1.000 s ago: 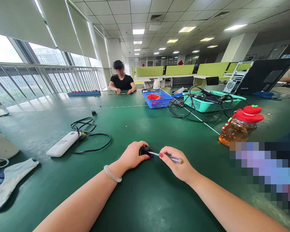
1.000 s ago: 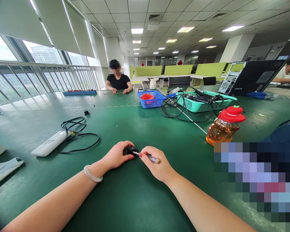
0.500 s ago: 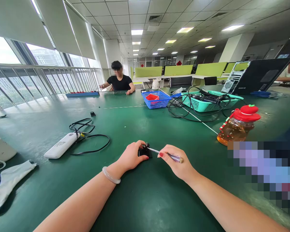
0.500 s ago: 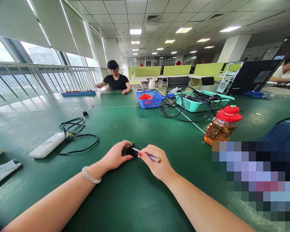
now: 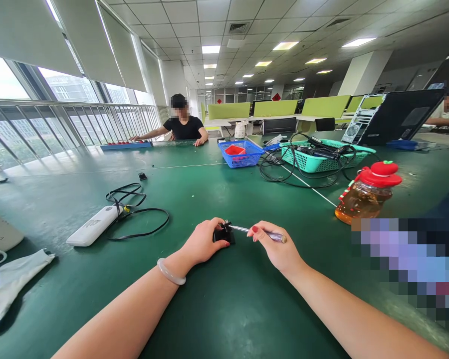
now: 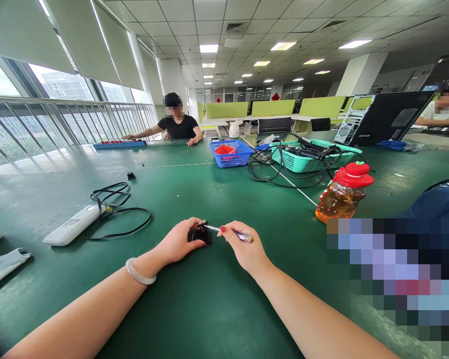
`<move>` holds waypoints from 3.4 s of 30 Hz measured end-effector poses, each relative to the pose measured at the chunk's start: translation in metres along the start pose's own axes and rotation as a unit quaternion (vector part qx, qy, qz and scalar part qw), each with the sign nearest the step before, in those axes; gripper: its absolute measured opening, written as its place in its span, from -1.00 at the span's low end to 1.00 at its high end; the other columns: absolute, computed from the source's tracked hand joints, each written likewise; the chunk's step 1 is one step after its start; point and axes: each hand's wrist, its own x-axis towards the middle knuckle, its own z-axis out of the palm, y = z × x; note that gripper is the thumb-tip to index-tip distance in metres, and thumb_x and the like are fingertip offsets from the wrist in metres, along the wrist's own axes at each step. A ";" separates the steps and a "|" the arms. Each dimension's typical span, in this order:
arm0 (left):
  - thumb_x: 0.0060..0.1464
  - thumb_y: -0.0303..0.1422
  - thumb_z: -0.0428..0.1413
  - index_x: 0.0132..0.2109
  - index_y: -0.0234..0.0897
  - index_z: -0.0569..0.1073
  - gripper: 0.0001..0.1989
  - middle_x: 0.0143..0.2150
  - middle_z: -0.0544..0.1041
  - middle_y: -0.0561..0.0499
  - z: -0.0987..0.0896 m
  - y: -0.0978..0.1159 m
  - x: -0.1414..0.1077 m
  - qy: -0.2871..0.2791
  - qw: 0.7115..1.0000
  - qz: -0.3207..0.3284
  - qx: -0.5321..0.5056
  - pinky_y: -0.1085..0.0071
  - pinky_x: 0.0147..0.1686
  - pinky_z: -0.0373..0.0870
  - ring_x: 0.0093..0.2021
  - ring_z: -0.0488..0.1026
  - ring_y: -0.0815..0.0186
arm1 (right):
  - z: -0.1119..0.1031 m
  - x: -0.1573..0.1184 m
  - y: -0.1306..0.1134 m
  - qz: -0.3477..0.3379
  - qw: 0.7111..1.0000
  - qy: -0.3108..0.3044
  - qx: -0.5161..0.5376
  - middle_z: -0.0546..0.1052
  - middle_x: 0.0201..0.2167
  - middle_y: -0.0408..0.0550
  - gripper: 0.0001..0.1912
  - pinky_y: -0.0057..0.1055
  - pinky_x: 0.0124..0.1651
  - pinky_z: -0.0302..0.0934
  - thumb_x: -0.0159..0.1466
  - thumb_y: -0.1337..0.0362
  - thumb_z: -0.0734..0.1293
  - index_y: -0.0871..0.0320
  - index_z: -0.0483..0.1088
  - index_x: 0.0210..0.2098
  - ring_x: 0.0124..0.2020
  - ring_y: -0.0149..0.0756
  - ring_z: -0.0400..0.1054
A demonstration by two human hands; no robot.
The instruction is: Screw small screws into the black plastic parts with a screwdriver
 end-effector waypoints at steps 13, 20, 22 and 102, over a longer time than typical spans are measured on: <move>-0.03 -0.27 0.25 0.04 -0.16 0.37 -0.54 -0.04 0.52 -0.05 0.000 0.000 0.000 -0.009 1.000 -0.002 0.005 0.15 0.03 0.33 -0.01 0.42 0.10 | 0.003 0.006 0.015 0.122 0.968 0.070 0.209 0.33 -0.55 -0.14 -0.56 -0.22 -0.19 0.25 0.07 -0.15 0.42 0.13 0.47 -0.50 -0.44 -0.32 0.23; -0.04 -0.27 0.26 0.06 -0.18 0.38 -0.52 -0.05 0.53 -0.05 0.001 -0.001 0.000 0.004 1.000 0.008 0.012 0.18 0.04 0.34 -0.01 0.44 0.11 | 0.004 0.006 0.010 0.126 0.963 0.061 0.231 0.30 -0.56 -0.15 -0.53 -0.22 -0.19 0.27 0.11 -0.18 0.37 0.13 0.46 -0.50 -0.46 -0.34 0.23; -0.03 -0.27 0.26 0.08 -0.18 0.38 -0.50 -0.04 0.53 -0.06 0.001 -0.001 0.000 0.004 1.000 0.010 0.012 0.17 0.04 0.34 0.00 0.44 0.10 | 0.005 0.005 0.009 0.126 0.963 0.055 0.232 0.31 -0.56 -0.15 -0.54 -0.23 -0.18 0.27 0.12 -0.18 0.36 0.13 0.47 -0.48 -0.45 -0.33 0.24; -0.02 -0.16 0.28 0.15 -0.17 0.42 -0.43 -0.04 0.56 -0.08 -0.006 0.003 -0.005 -0.068 0.990 0.116 0.033 0.26 0.00 0.36 -0.04 0.45 0.17 | 0.004 -0.010 -0.011 -0.055 0.982 -0.117 -0.139 0.32 -0.58 -0.20 -0.63 -0.45 -0.41 0.07 0.35 0.02 0.14 0.11 0.31 -0.45 -0.50 -0.38 0.17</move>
